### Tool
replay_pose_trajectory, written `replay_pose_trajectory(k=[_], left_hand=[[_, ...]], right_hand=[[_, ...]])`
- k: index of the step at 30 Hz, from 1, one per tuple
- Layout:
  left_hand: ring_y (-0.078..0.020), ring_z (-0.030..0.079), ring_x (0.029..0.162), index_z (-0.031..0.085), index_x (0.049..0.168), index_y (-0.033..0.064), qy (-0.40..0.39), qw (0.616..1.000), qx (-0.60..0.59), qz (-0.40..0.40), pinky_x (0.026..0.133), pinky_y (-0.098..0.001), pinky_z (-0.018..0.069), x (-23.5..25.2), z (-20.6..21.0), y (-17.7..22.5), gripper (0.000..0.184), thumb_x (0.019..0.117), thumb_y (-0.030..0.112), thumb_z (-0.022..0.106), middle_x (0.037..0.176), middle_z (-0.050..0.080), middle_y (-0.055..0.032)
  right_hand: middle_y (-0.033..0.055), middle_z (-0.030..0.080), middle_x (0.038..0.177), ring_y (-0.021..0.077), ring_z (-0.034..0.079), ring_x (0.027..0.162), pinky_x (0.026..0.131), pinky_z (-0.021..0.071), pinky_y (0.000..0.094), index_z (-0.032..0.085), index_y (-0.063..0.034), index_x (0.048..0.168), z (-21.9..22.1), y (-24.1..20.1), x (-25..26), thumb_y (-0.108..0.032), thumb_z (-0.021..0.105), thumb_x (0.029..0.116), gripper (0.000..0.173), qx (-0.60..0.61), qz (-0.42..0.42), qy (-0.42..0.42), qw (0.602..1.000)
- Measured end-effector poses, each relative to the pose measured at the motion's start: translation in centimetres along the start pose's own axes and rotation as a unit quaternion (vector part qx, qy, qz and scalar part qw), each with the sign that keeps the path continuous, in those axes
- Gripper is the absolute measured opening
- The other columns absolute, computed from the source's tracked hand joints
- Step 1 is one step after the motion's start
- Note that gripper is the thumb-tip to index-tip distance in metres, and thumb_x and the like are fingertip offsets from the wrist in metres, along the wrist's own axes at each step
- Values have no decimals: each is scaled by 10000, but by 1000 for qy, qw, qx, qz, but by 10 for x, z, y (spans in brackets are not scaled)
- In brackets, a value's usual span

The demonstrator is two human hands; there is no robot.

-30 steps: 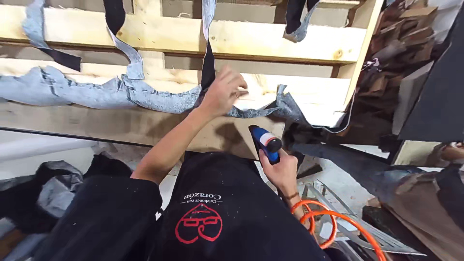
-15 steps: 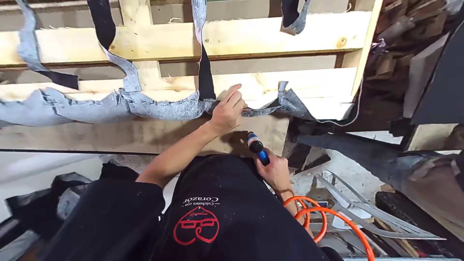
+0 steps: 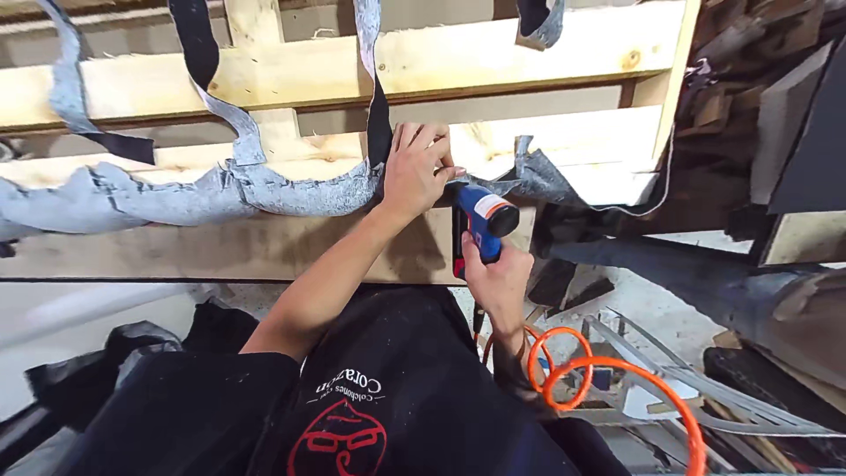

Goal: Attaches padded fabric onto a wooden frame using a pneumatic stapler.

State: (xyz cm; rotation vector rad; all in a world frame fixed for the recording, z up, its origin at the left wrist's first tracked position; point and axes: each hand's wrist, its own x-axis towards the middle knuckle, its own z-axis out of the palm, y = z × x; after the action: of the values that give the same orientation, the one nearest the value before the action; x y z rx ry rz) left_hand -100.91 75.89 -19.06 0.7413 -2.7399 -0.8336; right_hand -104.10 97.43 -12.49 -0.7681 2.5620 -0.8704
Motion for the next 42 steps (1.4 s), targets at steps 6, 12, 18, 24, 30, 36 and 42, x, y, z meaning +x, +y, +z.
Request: replay_pose_trajectory(k=[6,12,18,24,30,36,42], left_hand=[[-255,588,1188,728,900,127,6,999,-2,49,1140,-503,350,5,-1,-10,356,1007,444,608,1232,684,-16],[-262,592,1190,715,1020,86,2,993,-107,58,1132,-442,397,-7,-12,-22,268,1032,330,604,1173,687,-75],[-361,595,1211,639,1294,57,-172,969,39,176,1196,-501,335,-35,-65,-51,456,979,384,683,1172,676,-159],[-297,631,1064,683,951,56,-188,959,68,200,1193,-526,290,-23,-60,-56,272,1004,317,628,973,674,-101],[-313,688,910,633,792,-1,18,974,-29,224,1168,-489,386,-29,-32,-72,259,990,165,614,789,666,-133],[-343,656,959,607,765,4,46,989,-17,141,1197,-497,332,-32,-27,-65,326,1014,215,615,796,635,-144],[-300,599,1125,662,818,104,-19,995,17,92,1236,-603,160,-20,-40,-68,337,977,401,651,919,664,-63]], right_hand=[[28,648,649,127,644,588,560,535,362,706,-74,830,13,-21,7,-388,655,955,341,-17,29,-2,999],[3,643,629,81,628,556,526,527,314,703,-77,813,19,-28,-5,-358,677,952,314,-12,27,43,999],[10,676,674,55,641,585,533,532,267,714,-57,890,16,-26,-29,-304,682,962,260,9,-6,64,998],[1,673,662,53,641,581,532,533,271,713,-74,858,40,-25,-17,-312,690,952,257,32,-18,64,997],[49,655,625,116,649,560,517,520,310,690,-43,806,50,-35,-9,-304,673,926,288,-34,-4,78,996],[29,684,682,63,654,604,549,530,258,707,-55,854,40,-49,-16,-293,687,943,255,-14,8,72,997],[37,655,637,110,642,569,523,515,311,698,-63,821,53,-59,-16,-301,670,941,269,-24,34,68,997]])
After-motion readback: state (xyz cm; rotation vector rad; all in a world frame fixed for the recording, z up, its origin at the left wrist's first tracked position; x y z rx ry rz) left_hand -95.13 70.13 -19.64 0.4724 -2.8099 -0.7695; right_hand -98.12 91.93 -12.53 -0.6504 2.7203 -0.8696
